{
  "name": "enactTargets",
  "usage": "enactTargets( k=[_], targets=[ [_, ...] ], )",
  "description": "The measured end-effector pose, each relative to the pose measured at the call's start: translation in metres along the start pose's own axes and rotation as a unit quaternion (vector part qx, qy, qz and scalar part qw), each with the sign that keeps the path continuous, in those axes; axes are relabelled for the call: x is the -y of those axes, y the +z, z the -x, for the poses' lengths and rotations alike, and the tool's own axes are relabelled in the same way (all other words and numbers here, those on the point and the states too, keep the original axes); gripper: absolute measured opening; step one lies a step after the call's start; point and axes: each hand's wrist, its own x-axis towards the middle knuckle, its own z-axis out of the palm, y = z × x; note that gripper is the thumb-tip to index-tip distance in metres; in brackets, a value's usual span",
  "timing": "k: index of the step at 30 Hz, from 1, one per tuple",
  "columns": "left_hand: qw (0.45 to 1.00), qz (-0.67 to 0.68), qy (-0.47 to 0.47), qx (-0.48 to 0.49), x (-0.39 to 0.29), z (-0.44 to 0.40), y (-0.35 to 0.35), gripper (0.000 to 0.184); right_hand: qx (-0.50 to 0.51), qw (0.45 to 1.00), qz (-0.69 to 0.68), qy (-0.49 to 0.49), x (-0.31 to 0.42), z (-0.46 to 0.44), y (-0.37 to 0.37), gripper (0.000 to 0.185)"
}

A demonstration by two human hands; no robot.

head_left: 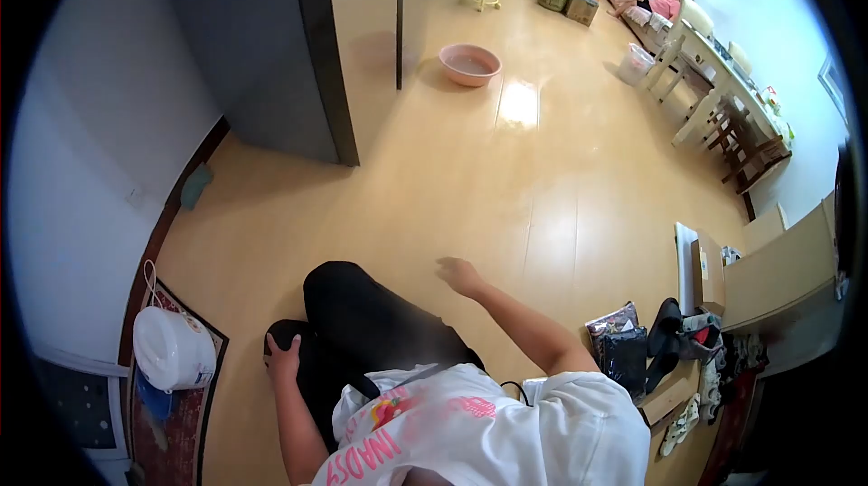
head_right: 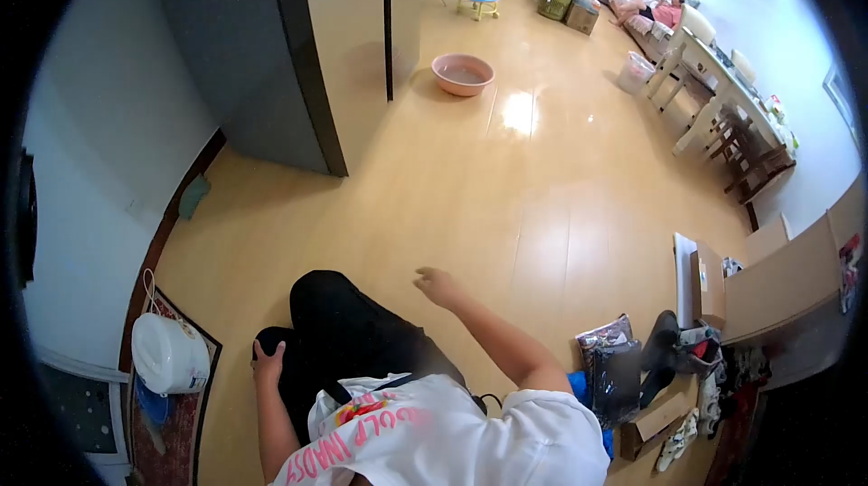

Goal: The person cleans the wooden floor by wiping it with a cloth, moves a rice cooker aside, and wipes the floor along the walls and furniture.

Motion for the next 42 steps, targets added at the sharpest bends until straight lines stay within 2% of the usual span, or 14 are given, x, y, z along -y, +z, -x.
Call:
enactTargets(
  k=[1,3,5,7,8,10,13,14,17,21,29,32,35,42],
  targets=[
    [1.0,-0.004,0.014,0.023,0.003,-0.006,-0.001,0.103,0.02,0.999,-0.037,0.008,0.022,-0.003,0.013,0.048],
    [0.997,-0.01,0.041,0.069,0.007,-0.016,-0.004,0.11,0.057,0.996,-0.027,-0.06,0.048,-0.017,0.058,0.05],
    [0.993,0.026,0.07,0.091,0.018,-0.029,0.0,0.118,0.168,0.983,0.036,-0.061,0.13,-0.004,0.053,0.057],
    [0.989,0.062,0.104,0.085,0.038,-0.057,0.019,0.119,0.185,0.98,0.044,-0.064,0.126,-0.031,0.111,0.078],
    [0.997,0.021,0.061,0.033,0.031,-0.047,0.019,0.117,0.181,0.98,0.068,-0.051,0.135,-0.034,0.128,0.084],
    [0.998,0.049,0.047,0.006,0.019,-0.024,0.011,0.113,0.178,0.977,0.118,-0.019,0.144,-0.033,0.152,0.097],
    [0.999,0.026,0.01,-0.038,-0.003,0.005,0.003,0.102,0.12,0.976,0.176,-0.046,0.15,-0.015,0.158,0.103],
    [0.999,0.017,0.002,-0.041,-0.003,0.003,0.005,0.101,0.092,0.976,0.193,-0.049,0.152,-0.01,0.156,0.099],
    [0.998,0.011,-0.019,-0.05,-0.008,0.007,0.004,0.098,0.11,0.973,0.189,-0.067,0.153,-0.01,0.144,0.098],
    [0.998,0.002,-0.039,-0.044,-0.016,0.007,0.003,0.097,0.067,0.976,0.202,-0.052,0.144,-0.014,0.158,0.096],
    [0.998,0.004,-0.042,-0.054,-0.012,0.0,0.006,0.095,0.021,0.978,0.192,-0.082,0.141,-0.015,0.163,0.087],
    [0.998,0.01,-0.037,-0.052,-0.015,0.005,0.005,0.095,0.065,0.981,0.169,-0.072,0.145,-0.016,0.156,0.087],
    [0.998,0.006,-0.035,-0.058,-0.011,0.003,0.007,0.095,0.089,0.972,0.215,-0.035,0.172,-0.007,0.131,0.088],
    [0.998,0.018,-0.03,-0.058,-0.009,0.001,0.008,0.093,0.05,0.986,0.144,-0.073,0.142,-0.017,0.156,0.087]
  ],
)
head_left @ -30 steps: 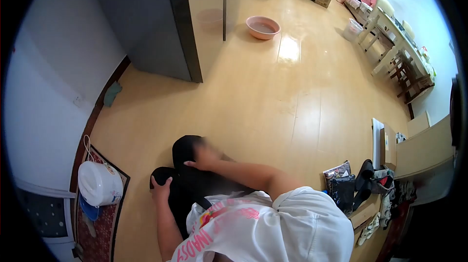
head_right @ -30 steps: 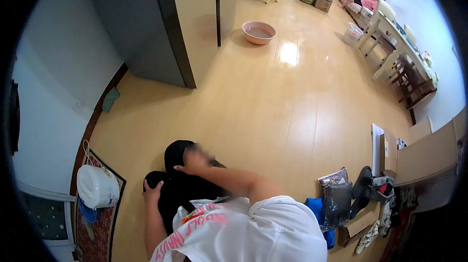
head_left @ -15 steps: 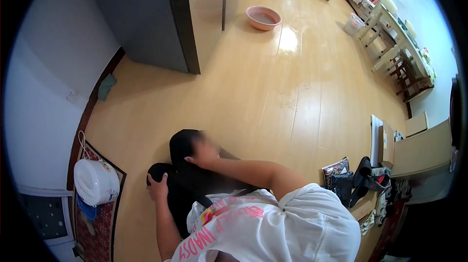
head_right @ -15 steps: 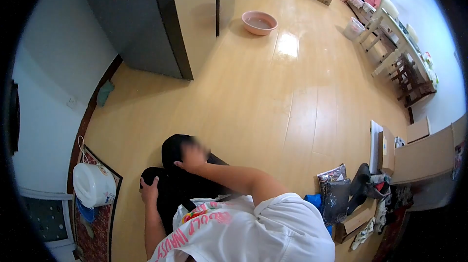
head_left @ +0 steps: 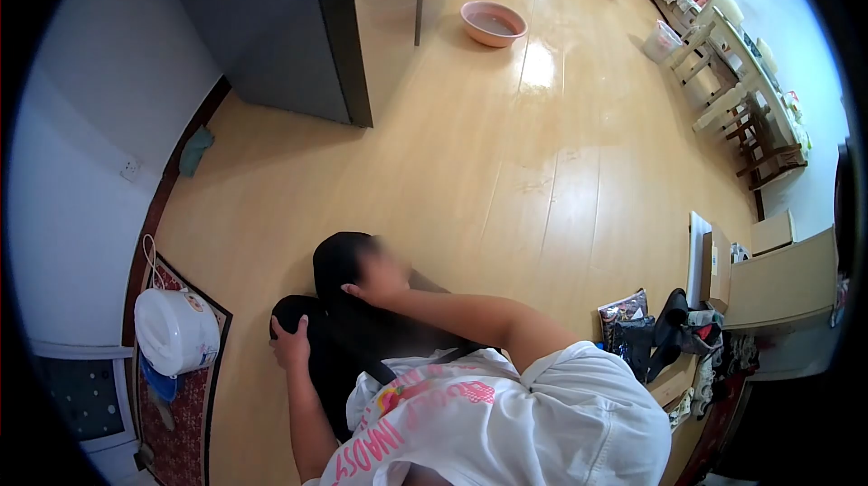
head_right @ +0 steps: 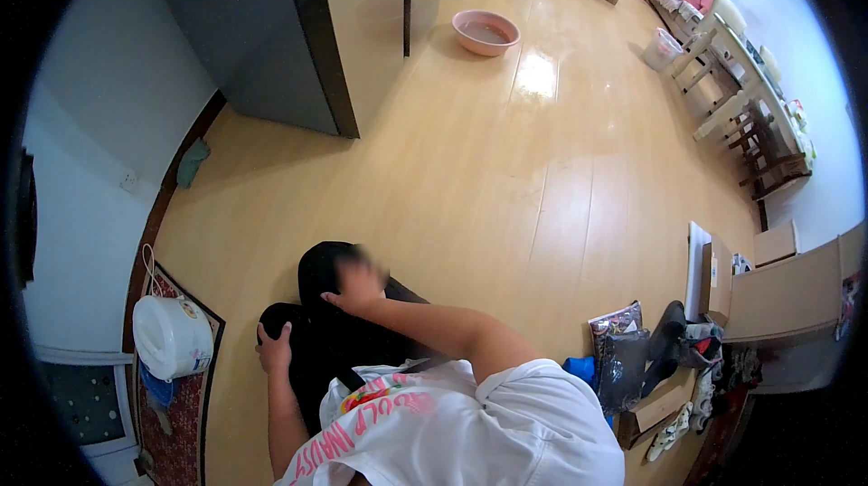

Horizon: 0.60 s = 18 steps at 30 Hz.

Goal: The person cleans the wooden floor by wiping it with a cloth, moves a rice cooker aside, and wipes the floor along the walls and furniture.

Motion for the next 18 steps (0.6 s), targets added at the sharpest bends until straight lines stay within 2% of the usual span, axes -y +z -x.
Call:
enactTargets(
  k=[11,18],
  targets=[
    [1.0,-0.002,0.003,-0.006,0.001,-0.001,0.002,0.091,0.04,0.999,-0.023,0.011,-0.002,-0.005,-0.001,0.084],
    [1.0,0.013,0.016,-0.017,0.005,-0.004,0.004,0.087,0.0,1.0,-0.015,0.0,-0.004,-0.003,0.011,0.084]
  ],
)
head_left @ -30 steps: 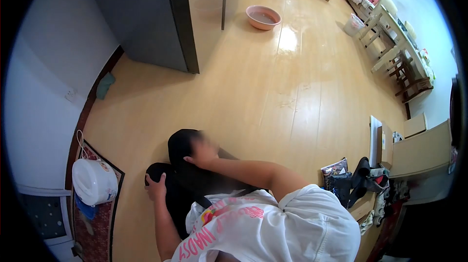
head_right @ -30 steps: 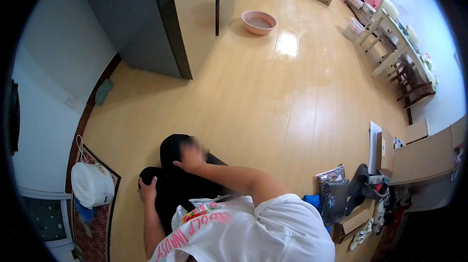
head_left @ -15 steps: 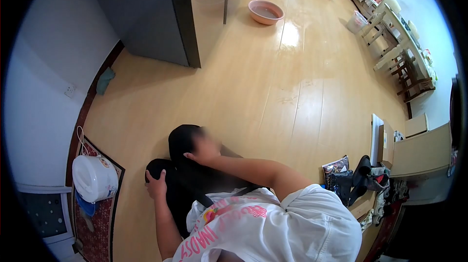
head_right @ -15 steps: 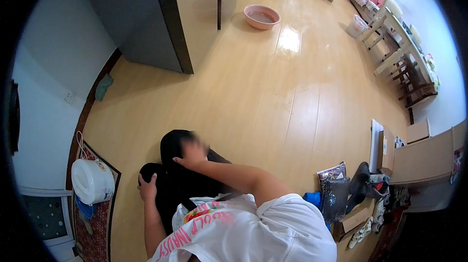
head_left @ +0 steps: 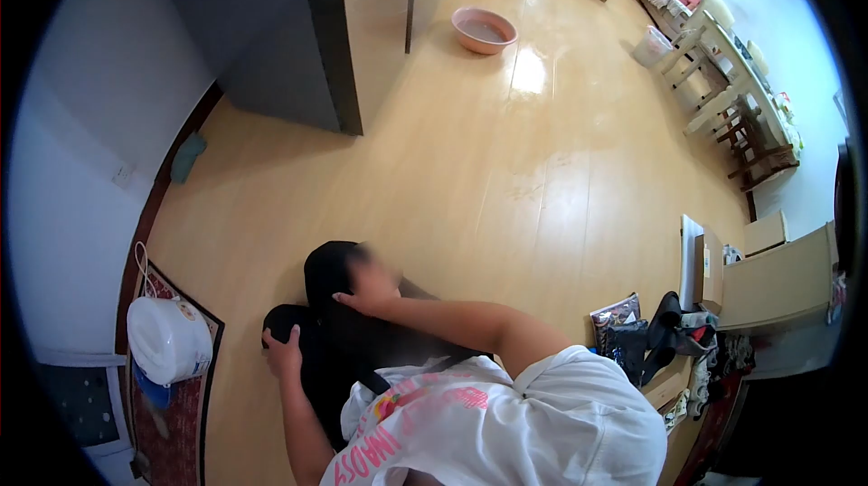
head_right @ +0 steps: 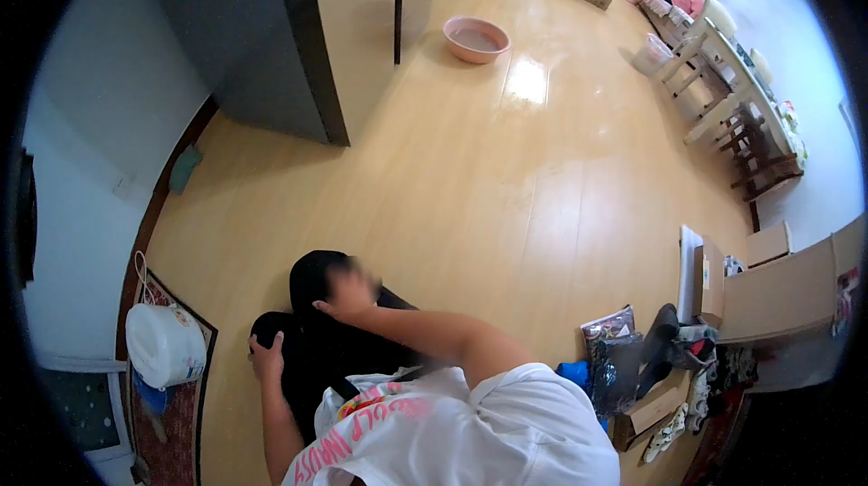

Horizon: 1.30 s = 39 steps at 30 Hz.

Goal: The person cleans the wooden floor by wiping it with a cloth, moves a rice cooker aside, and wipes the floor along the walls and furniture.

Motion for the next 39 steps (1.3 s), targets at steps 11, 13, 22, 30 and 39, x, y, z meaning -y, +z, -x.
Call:
enactTargets(
  k=[11,13,22,30,39],
  targets=[
    [1.0,0.015,0.0,-0.003,0.0,0.001,-0.002,0.083,-0.024,0.997,0.072,-0.015,-0.005,-0.003,0.01,0.089],
    [1.0,0.018,-0.001,0.001,0.0,0.002,-0.003,0.083,-0.032,0.997,0.074,-0.018,-0.005,-0.003,0.011,0.089],
    [1.0,0.002,0.002,0.002,0.002,0.005,-0.004,0.085,-0.026,0.999,0.02,-0.014,-0.009,-0.005,0.018,0.083],
    [1.0,0.004,-0.003,0.006,0.0,0.007,-0.006,0.085,-0.003,1.0,0.027,-0.01,-0.005,-0.004,0.01,0.085],
    [1.0,-0.003,-0.002,-0.002,0.004,0.004,-0.002,0.085,-0.024,1.0,0.0,-0.018,-0.009,-0.006,0.019,0.084]
  ],
)
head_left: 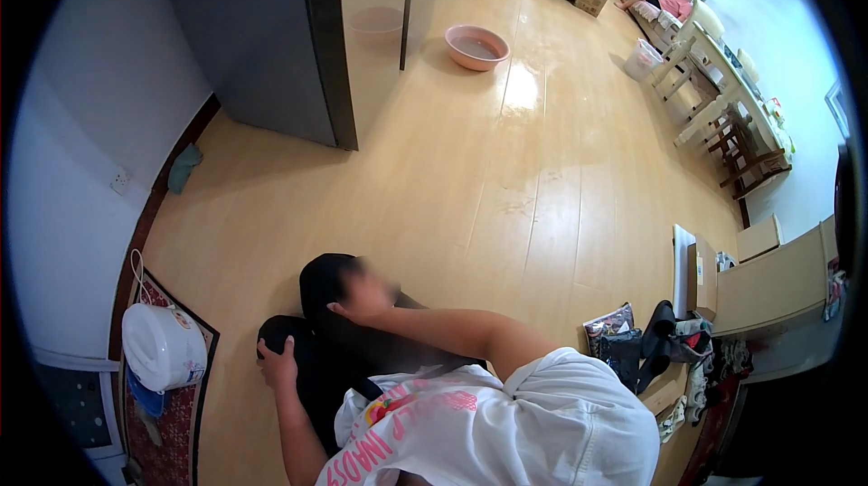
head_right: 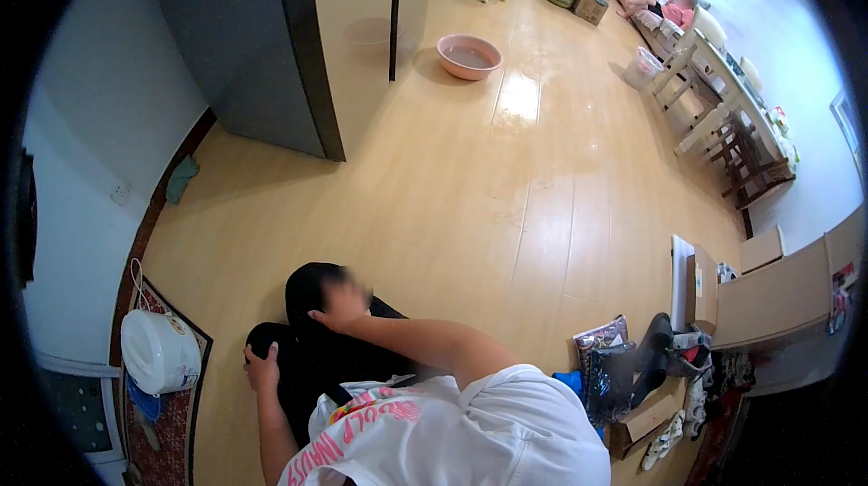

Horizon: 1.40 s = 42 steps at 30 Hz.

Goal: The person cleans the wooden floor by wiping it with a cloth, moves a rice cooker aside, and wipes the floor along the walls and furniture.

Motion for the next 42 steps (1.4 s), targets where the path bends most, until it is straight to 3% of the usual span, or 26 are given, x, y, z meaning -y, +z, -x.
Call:
enactTargets(
  k=[8,15,27,36,42],
  targets=[
    [1.0,-0.002,0.003,-0.003,-0.001,0.002,-0.002,0.085,0.041,0.999,0.032,0.016,0.023,0.009,-0.038,0.079],
    [1.0,-0.006,-0.004,0.0,-0.002,0.001,-0.002,0.081,0.014,1.0,0.024,0.0,0.012,0.005,-0.022,0.076],
    [0.999,-0.017,-0.035,0.027,-0.006,0.001,-0.005,0.08,0.053,0.998,0.028,0.024,0.007,-0.001,-0.015,0.088],
    [0.999,-0.005,-0.029,0.013,0.0,-0.001,-0.001,0.075,0.03,0.999,0.01,0.008,0.007,0.002,-0.016,0.077],
    [1.0,0.017,-0.011,-0.007,0.004,0.001,0.0,0.075,0.035,0.999,-0.005,0.004,0.008,0.003,-0.018,0.079]
  ],
)
